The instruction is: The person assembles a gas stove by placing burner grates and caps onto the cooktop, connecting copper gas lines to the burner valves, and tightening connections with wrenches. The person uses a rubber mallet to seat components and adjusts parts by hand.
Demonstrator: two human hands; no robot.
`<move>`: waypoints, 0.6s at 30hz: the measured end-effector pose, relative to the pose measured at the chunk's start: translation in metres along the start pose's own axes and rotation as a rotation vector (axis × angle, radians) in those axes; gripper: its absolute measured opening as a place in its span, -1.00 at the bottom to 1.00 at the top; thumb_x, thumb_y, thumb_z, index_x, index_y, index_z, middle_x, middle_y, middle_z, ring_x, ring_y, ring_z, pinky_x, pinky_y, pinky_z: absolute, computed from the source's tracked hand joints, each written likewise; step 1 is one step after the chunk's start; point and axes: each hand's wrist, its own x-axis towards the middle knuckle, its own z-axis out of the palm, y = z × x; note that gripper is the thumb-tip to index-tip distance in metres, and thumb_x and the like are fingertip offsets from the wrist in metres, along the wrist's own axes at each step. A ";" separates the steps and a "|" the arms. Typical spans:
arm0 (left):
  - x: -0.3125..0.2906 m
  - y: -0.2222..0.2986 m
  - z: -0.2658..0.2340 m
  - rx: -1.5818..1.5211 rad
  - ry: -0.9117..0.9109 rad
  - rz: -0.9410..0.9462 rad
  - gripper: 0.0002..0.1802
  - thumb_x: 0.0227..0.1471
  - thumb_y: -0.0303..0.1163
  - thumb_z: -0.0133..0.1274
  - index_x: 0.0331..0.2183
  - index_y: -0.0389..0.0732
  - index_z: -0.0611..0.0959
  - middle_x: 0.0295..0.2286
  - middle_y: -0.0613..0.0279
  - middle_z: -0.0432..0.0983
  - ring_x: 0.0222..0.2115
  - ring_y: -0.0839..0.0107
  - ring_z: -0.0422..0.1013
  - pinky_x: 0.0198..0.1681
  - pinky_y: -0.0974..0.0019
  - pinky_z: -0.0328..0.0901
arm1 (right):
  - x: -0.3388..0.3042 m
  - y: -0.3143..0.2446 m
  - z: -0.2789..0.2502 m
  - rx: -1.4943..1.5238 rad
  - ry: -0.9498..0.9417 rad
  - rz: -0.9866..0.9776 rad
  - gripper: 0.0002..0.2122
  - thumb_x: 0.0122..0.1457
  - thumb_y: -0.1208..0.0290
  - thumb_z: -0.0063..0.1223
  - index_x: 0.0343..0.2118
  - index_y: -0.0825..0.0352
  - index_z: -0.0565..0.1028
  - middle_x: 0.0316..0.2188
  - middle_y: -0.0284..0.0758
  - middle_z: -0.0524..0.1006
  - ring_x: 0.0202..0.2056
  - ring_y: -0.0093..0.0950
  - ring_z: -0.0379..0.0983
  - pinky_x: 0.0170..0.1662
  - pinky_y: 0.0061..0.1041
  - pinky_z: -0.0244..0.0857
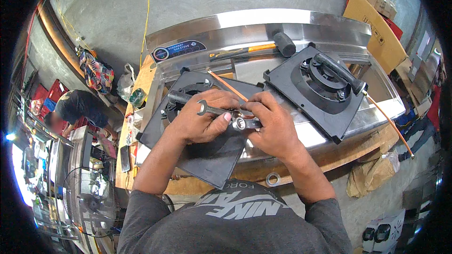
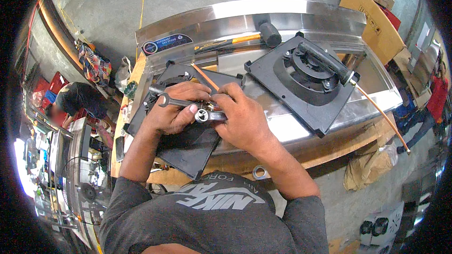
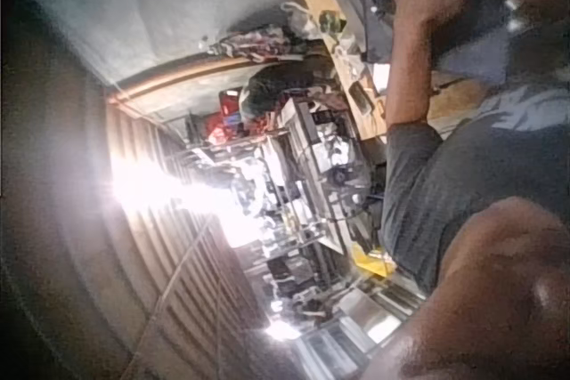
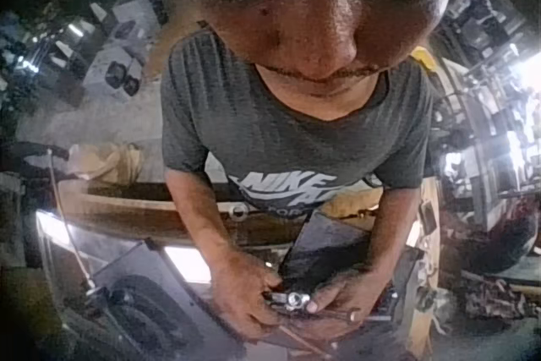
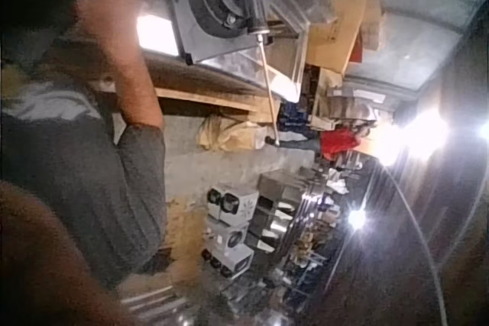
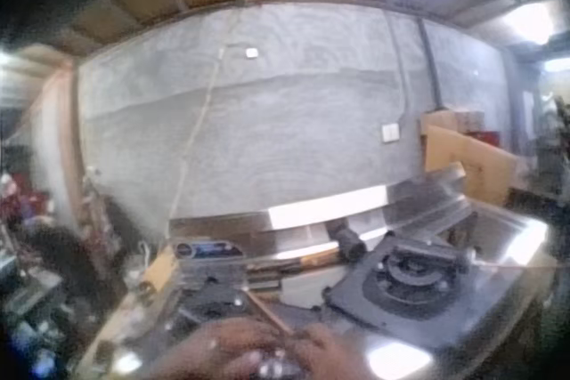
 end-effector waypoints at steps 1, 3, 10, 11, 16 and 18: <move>-0.001 0.000 0.001 0.011 0.005 -0.008 -0.64 0.19 -0.21 -0.03 -0.17 -0.30 0.62 -0.17 -0.07 0.57 -0.15 -0.06 0.51 -0.01 0.01 0.36 | 0.000 0.002 0.003 -0.003 0.008 0.004 -0.62 -0.16 0.51 0.30 -0.18 0.36 0.58 -0.17 -0.22 0.50 -0.21 -0.20 0.56 -0.18 -0.30 0.47; -0.002 -0.003 0.003 0.013 0.003 -0.011 -0.64 0.19 -0.21 -0.03 -0.15 -0.30 0.62 -0.19 -0.06 0.58 -0.16 -0.05 0.51 -0.03 0.02 0.37 | -0.001 0.003 0.005 -0.002 0.025 0.003 -0.62 -0.16 0.51 0.30 -0.18 0.36 0.58 -0.17 -0.23 0.50 -0.22 -0.20 0.57 -0.19 -0.31 0.48; -0.002 0.015 -0.002 -0.032 -0.027 -0.304 -0.63 0.17 -0.25 0.03 -0.07 -0.27 0.60 -0.21 -0.04 0.58 -0.18 -0.03 0.52 -0.07 0.07 0.41 | -0.002 0.006 0.012 -0.020 0.037 -0.060 -0.71 -0.13 0.49 0.26 -0.25 0.31 0.58 -0.21 -0.27 0.50 -0.29 -0.20 0.58 -0.25 -0.27 0.49; -0.001 0.013 -0.001 0.045 -0.044 -0.282 -0.65 0.16 -0.26 0.04 -0.08 -0.26 0.59 -0.20 -0.04 0.59 -0.19 -0.04 0.53 -0.08 0.07 0.41 | -0.002 0.006 0.012 -0.022 0.035 -0.066 -0.72 -0.12 0.49 0.24 -0.26 0.30 0.57 -0.21 -0.28 0.49 -0.31 -0.19 0.57 -0.26 -0.26 0.50; -0.002 0.012 0.002 0.212 -0.086 -0.221 -0.71 0.12 -0.28 0.10 -0.17 -0.25 0.53 -0.16 -0.03 0.59 -0.23 -0.06 0.55 -0.14 0.07 0.45 | -0.003 0.007 0.016 -0.012 0.038 -0.054 -0.73 -0.11 0.49 0.23 -0.26 0.29 0.57 -0.23 -0.27 0.51 -0.33 -0.16 0.57 -0.28 -0.23 0.50; -0.003 0.012 0.005 0.246 -0.045 -0.202 -0.73 0.12 -0.26 0.10 -0.22 -0.23 0.51 -0.15 -0.02 0.59 -0.25 -0.05 0.55 -0.17 0.07 0.46 | -0.003 0.007 0.016 0.001 0.035 -0.046 -0.73 -0.11 0.49 0.22 -0.26 0.29 0.57 -0.23 -0.27 0.51 -0.34 -0.16 0.57 -0.29 -0.22 0.50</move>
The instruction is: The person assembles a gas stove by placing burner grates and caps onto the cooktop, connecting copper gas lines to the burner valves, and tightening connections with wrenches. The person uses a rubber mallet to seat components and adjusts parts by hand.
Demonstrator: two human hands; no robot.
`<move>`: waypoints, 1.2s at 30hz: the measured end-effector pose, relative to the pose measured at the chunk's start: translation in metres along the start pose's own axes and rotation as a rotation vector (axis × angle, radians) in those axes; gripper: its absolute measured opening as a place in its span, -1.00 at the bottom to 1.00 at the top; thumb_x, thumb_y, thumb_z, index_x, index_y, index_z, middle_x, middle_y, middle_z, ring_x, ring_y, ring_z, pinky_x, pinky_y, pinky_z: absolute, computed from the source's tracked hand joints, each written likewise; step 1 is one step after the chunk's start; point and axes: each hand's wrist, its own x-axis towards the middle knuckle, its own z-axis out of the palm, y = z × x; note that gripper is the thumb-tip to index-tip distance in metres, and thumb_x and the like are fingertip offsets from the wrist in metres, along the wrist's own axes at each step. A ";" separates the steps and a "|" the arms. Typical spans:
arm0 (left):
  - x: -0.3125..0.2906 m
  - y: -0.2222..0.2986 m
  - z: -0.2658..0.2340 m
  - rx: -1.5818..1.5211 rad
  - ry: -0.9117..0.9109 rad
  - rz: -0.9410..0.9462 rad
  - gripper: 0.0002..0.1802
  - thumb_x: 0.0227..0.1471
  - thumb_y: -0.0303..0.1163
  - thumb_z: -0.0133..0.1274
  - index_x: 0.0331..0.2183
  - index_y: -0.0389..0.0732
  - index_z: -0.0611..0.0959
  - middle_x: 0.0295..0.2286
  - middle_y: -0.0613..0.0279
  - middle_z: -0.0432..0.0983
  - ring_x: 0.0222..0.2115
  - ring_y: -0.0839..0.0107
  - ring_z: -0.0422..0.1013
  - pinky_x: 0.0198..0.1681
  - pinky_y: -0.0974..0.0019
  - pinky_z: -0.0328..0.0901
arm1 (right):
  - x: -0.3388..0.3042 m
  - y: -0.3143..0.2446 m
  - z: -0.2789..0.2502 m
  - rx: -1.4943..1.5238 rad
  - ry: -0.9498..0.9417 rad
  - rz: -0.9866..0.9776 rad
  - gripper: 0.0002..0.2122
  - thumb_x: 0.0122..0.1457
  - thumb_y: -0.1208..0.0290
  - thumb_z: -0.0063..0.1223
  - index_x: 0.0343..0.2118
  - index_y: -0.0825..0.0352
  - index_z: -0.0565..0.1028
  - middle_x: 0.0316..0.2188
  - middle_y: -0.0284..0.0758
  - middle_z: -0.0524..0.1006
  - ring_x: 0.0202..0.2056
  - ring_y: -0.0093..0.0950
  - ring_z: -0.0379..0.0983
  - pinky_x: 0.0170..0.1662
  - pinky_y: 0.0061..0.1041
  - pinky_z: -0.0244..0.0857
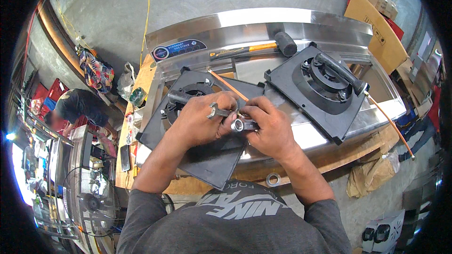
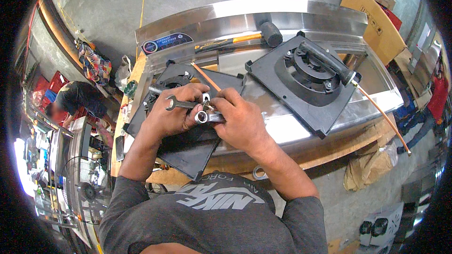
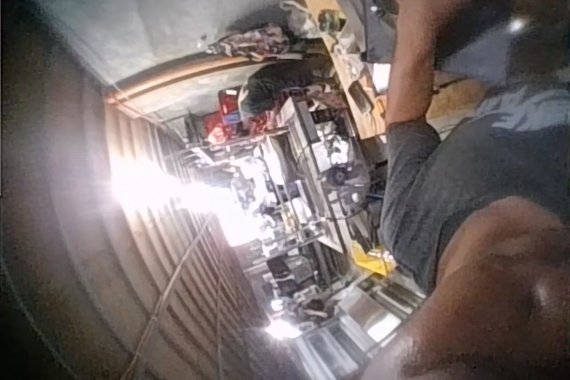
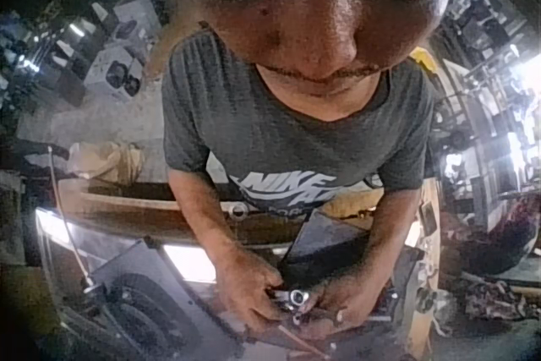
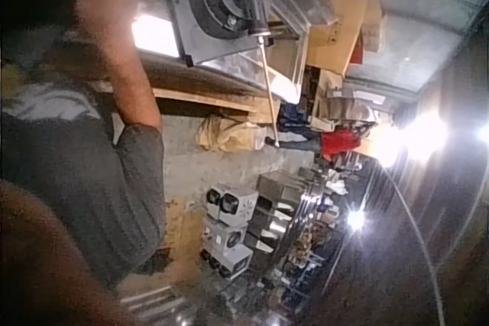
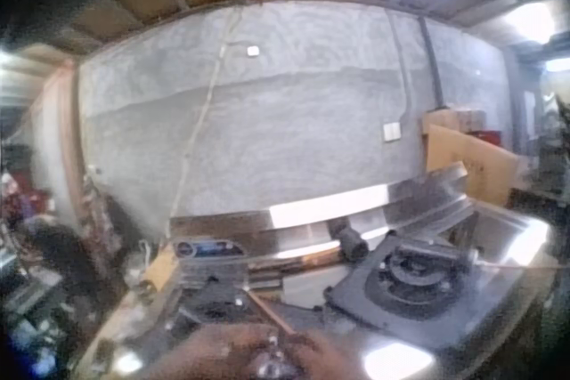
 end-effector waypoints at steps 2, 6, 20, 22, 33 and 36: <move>0.001 0.002 0.001 0.000 0.010 -0.010 -0.75 0.12 -0.26 0.11 -0.25 -0.22 0.51 -0.15 -0.02 0.59 -0.27 -0.05 0.56 -0.20 0.07 0.46 | 0.001 -0.002 -0.002 0.008 -0.005 0.012 -0.73 -0.11 0.50 0.21 -0.25 0.29 0.57 -0.23 -0.27 0.51 -0.34 -0.15 0.57 -0.29 -0.22 0.50; 0.002 0.004 0.000 -0.037 0.016 -0.040 -0.76 0.12 -0.27 0.12 -0.26 -0.20 0.50 -0.16 0.00 0.60 -0.28 -0.04 0.56 -0.21 0.07 0.46 | 0.001 -0.001 -0.002 -0.025 -0.014 0.000 -0.74 -0.10 0.51 0.18 -0.26 0.30 0.57 -0.25 -0.26 0.51 -0.35 -0.15 0.56 -0.29 -0.22 0.49; -0.003 0.003 0.000 -0.094 0.111 0.005 -0.72 0.09 -0.25 0.20 -0.29 -0.20 0.50 -0.16 0.00 0.62 -0.27 0.02 0.59 -0.21 0.12 0.47 | 0.001 -0.001 -0.002 -0.043 -0.071 0.036 -0.80 -0.03 0.48 0.13 -0.29 0.31 0.56 -0.29 -0.24 0.51 -0.34 -0.11 0.55 -0.27 -0.16 0.46; -0.003 0.002 0.000 -0.111 0.125 0.027 -0.73 0.09 -0.25 0.19 -0.29 -0.20 0.50 -0.16 0.00 0.61 -0.29 0.01 0.58 -0.22 0.11 0.47 | 0.002 -0.001 -0.003 -0.034 -0.087 0.045 -0.80 -0.02 0.48 0.13 -0.28 0.31 0.56 -0.27 -0.23 0.51 -0.33 -0.10 0.54 -0.27 -0.15 0.46; -0.008 0.007 0.002 -0.055 0.130 0.024 -0.72 0.09 -0.25 0.19 -0.25 -0.18 0.49 -0.17 0.02 0.60 -0.34 0.02 0.58 -0.29 0.13 0.47 | 0.003 -0.001 -0.003 -0.004 -0.099 0.007 -0.75 -0.02 0.46 0.13 -0.22 0.28 0.52 -0.30 -0.22 0.49 -0.36 -0.09 0.53 -0.32 -0.12 0.44; -0.006 0.010 0.003 -0.063 0.117 0.020 -0.69 0.09 -0.18 0.21 -0.29 -0.17 0.51 -0.16 0.02 0.60 -0.32 0.01 0.57 -0.28 0.12 0.46 | 0.001 -0.006 -0.002 -0.061 -0.095 0.041 -0.78 -0.03 0.47 0.11 -0.25 0.27 0.52 -0.34 -0.23 0.49 -0.38 -0.09 0.53 -0.34 -0.12 0.43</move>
